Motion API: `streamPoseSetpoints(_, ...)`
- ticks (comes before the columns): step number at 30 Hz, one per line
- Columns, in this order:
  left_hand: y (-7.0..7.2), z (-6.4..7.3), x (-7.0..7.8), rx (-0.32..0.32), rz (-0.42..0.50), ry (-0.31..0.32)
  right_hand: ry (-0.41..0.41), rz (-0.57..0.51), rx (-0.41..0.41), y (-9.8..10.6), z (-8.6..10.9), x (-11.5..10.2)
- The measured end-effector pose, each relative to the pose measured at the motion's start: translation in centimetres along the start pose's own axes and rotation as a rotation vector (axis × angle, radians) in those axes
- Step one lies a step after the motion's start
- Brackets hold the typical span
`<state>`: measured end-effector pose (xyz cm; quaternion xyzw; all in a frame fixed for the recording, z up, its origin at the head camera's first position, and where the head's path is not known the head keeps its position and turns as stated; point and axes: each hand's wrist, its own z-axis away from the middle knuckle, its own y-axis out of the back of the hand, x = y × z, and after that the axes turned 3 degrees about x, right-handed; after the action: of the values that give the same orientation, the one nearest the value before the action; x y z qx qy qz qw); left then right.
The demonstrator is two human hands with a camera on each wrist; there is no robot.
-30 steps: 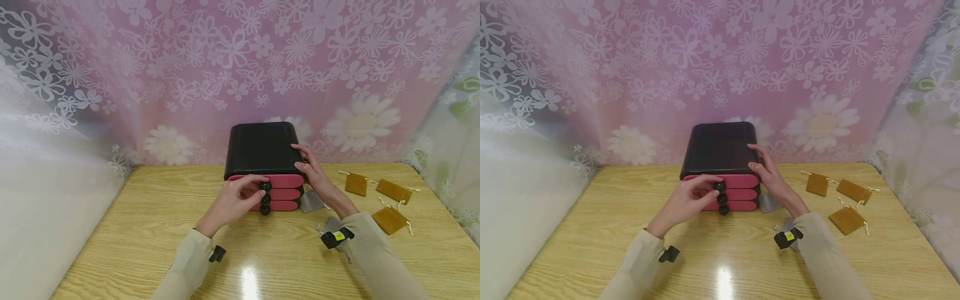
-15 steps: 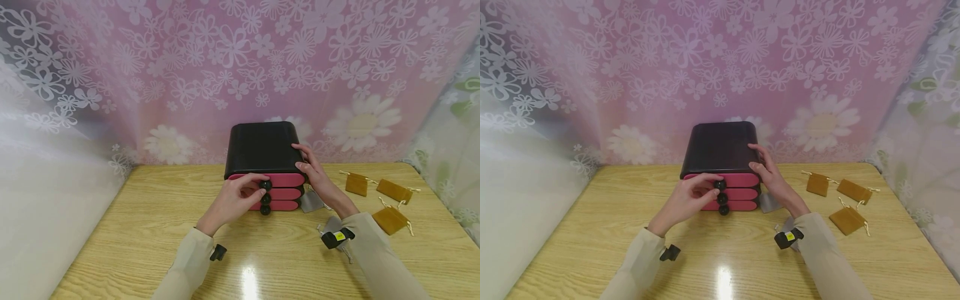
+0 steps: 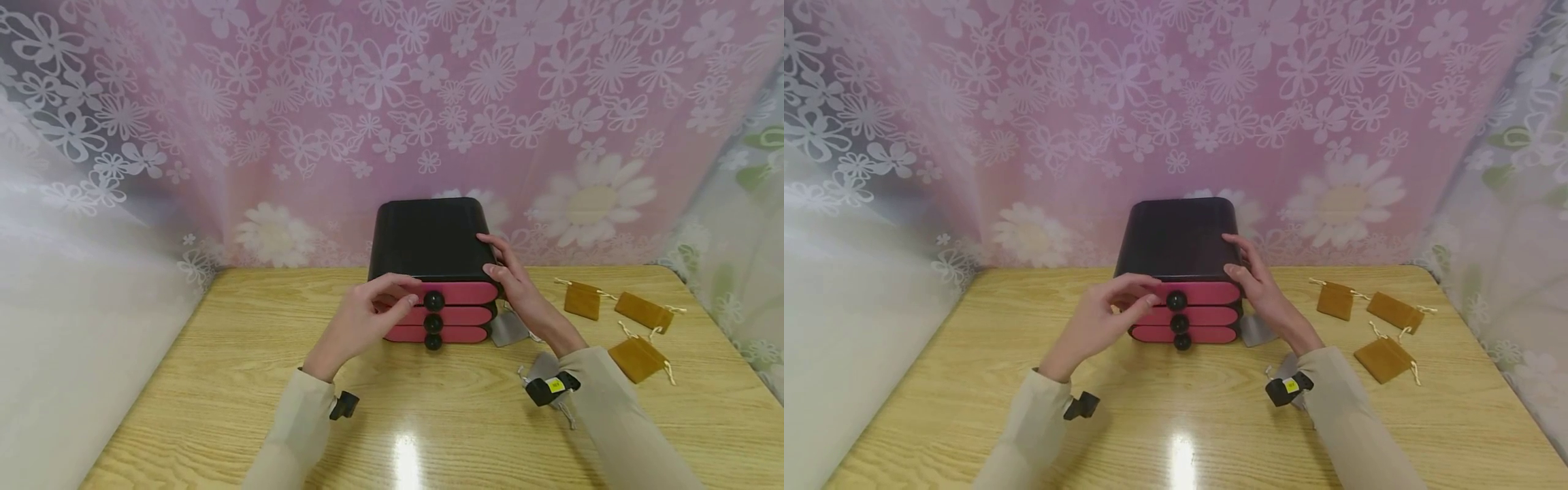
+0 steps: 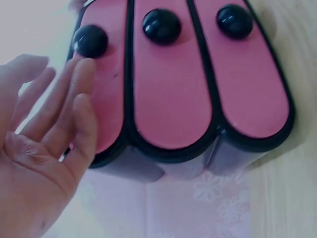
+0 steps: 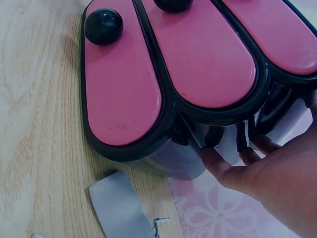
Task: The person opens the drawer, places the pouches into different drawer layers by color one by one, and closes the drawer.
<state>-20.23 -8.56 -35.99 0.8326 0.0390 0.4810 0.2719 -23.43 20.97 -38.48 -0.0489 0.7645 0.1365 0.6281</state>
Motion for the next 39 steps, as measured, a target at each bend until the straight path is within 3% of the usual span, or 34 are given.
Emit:
streamPoseSetpoints(7, 1.6, -1.1, -0.1, 0.25, -0.011, -0.165, -0.007, 0.052, -0.005, 0.3, 0.3, -0.2)
streamPoseSetpoints(13, 2.7, -2.8, -1.2, 0.34, -0.031, -0.2, -0.009, 0.059, -0.005, 0.4, 0.1, -0.3)
streamPoseSetpoints(21, 3.1, -4.0, -2.8, 0.315, -0.043, -0.101, -0.025, 0.083, -0.008, 0.5, 0.1, -0.4)
streamPoseSetpoints(32, 3.4, -5.2, -4.5, 0.174, -0.043, 0.081, -0.034, 0.094, -0.003, 0.5, 0.3, -0.4)
streamPoseSetpoints(39, 3.1, -5.6, -5.4, 0.111, 0.024, 0.187, 0.005, 0.093, 0.016, 0.3, 0.6, -0.2)
